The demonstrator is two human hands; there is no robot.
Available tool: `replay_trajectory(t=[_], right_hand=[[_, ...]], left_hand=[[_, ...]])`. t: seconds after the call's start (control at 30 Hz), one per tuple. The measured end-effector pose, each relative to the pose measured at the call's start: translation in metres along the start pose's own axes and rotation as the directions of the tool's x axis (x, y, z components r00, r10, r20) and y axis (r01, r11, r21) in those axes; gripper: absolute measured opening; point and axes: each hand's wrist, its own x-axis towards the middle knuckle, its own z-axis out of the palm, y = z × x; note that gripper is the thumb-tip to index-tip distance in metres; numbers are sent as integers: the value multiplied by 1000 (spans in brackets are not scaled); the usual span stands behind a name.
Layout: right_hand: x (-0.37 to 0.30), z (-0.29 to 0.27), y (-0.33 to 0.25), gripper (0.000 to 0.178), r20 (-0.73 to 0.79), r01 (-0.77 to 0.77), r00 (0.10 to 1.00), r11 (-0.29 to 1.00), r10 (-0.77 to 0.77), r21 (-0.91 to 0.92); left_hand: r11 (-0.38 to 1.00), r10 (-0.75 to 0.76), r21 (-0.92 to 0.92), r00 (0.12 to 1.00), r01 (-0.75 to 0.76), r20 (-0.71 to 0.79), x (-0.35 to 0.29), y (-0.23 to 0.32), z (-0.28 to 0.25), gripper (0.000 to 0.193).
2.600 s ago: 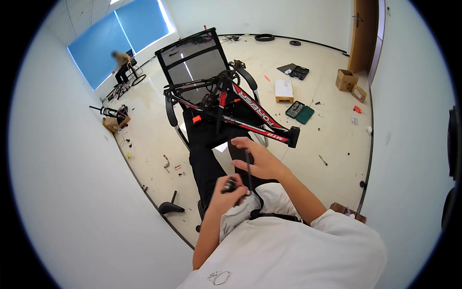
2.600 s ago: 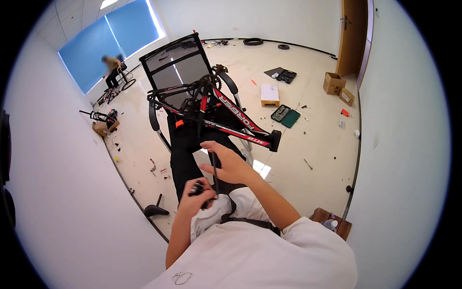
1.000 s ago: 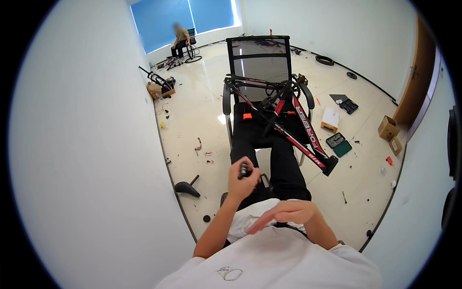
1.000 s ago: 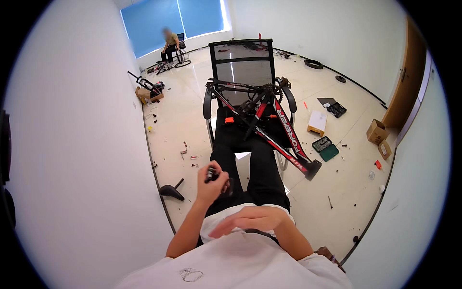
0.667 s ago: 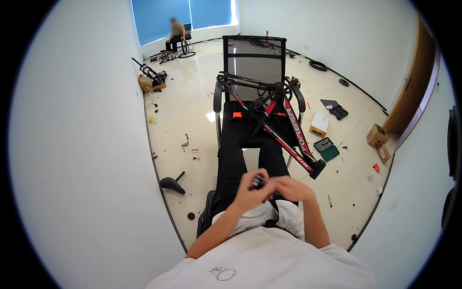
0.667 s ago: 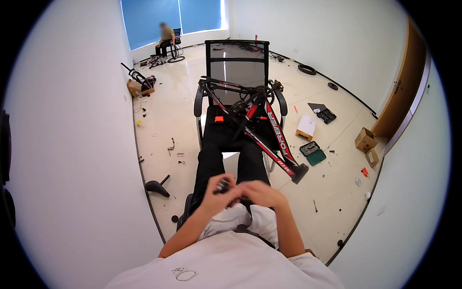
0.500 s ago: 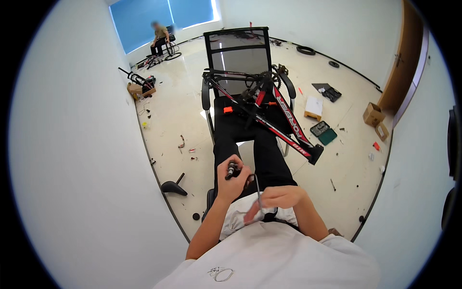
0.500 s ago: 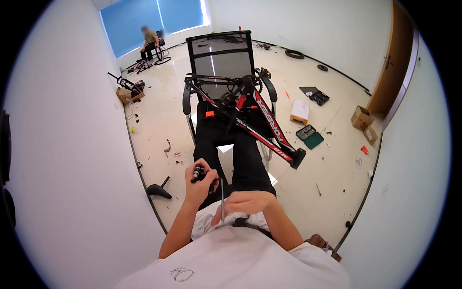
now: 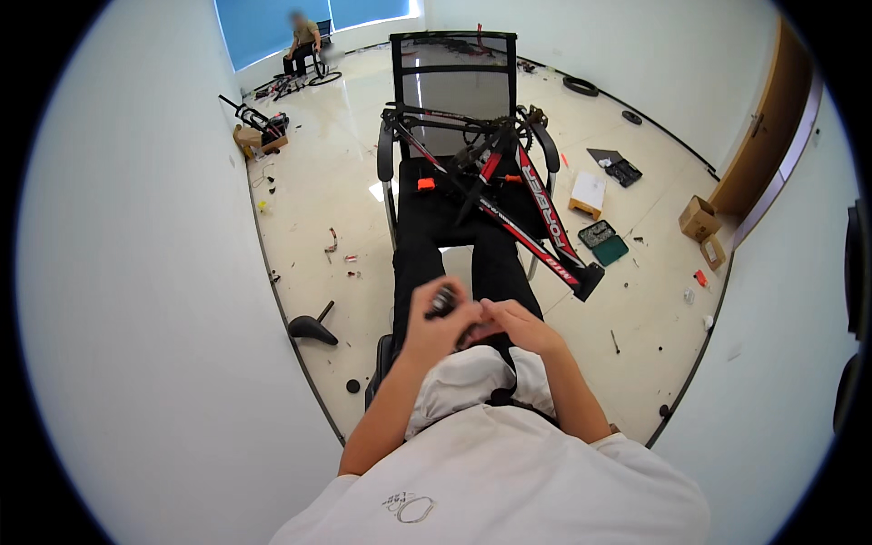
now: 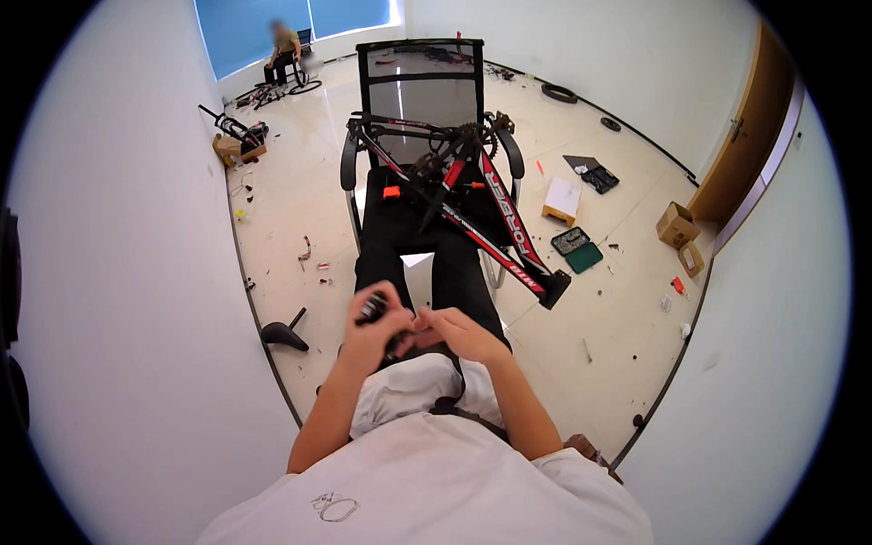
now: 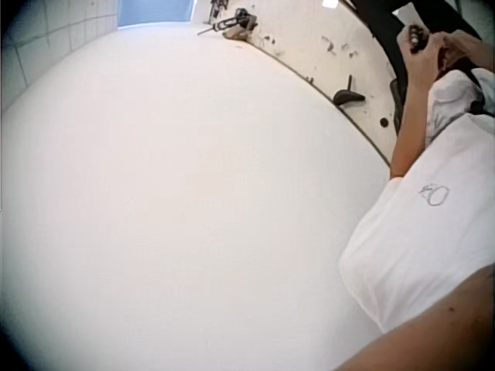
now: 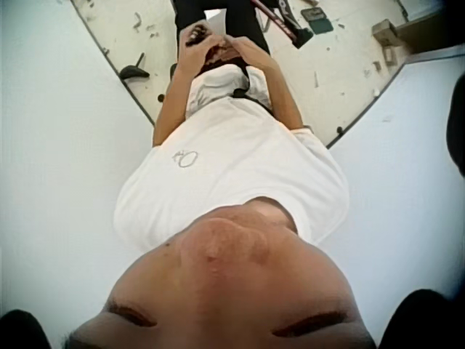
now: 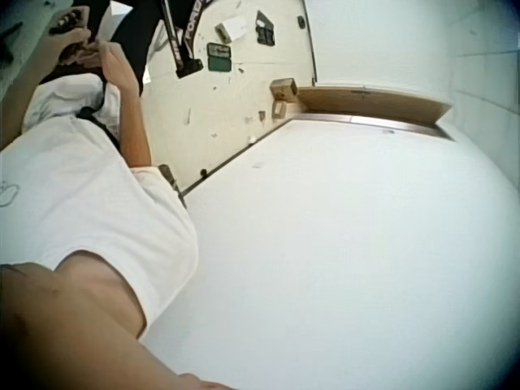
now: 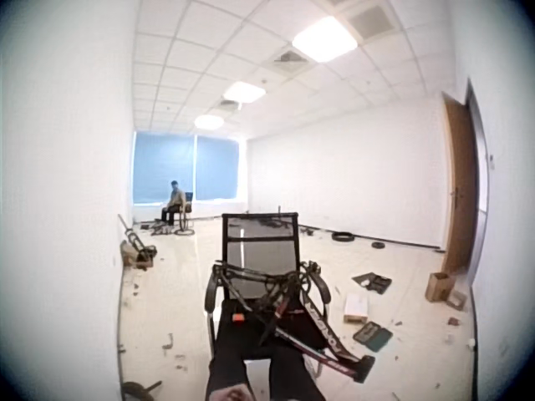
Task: The person sits on a chair and repeatedly handles a small black cylindrical bicycle component, rotating and inspecting it with both hands. A bicycle frame rests on the chair back, and another person works on a separate bicycle in the background.
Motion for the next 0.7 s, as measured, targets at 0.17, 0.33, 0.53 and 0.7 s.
replay_trajectory(t=[0.17, 0.33, 0.53, 0.7], right_hand=[[-16, 24, -37, 56, 423, -209, 887, 978, 188, 4], [-29, 28, -49, 58, 348, 275, 855, 906, -384, 323], [-13, -23, -31, 38, -228, 347, 921, 931, -316, 112], [7, 8, 10, 54, 61, 18, 998, 1000, -17, -12]], left_hand=[[993, 48, -77, 921, -84, -386, 13, 0, -26, 20], [842, 274, 515, 951, -163, -146, 16, -53, -23, 17], [904, 12, 417, 982, -90, 187, -16, -22, 36, 19], [963, 239, 155, 964, -221, -113, -2, -3, 11, 20]])
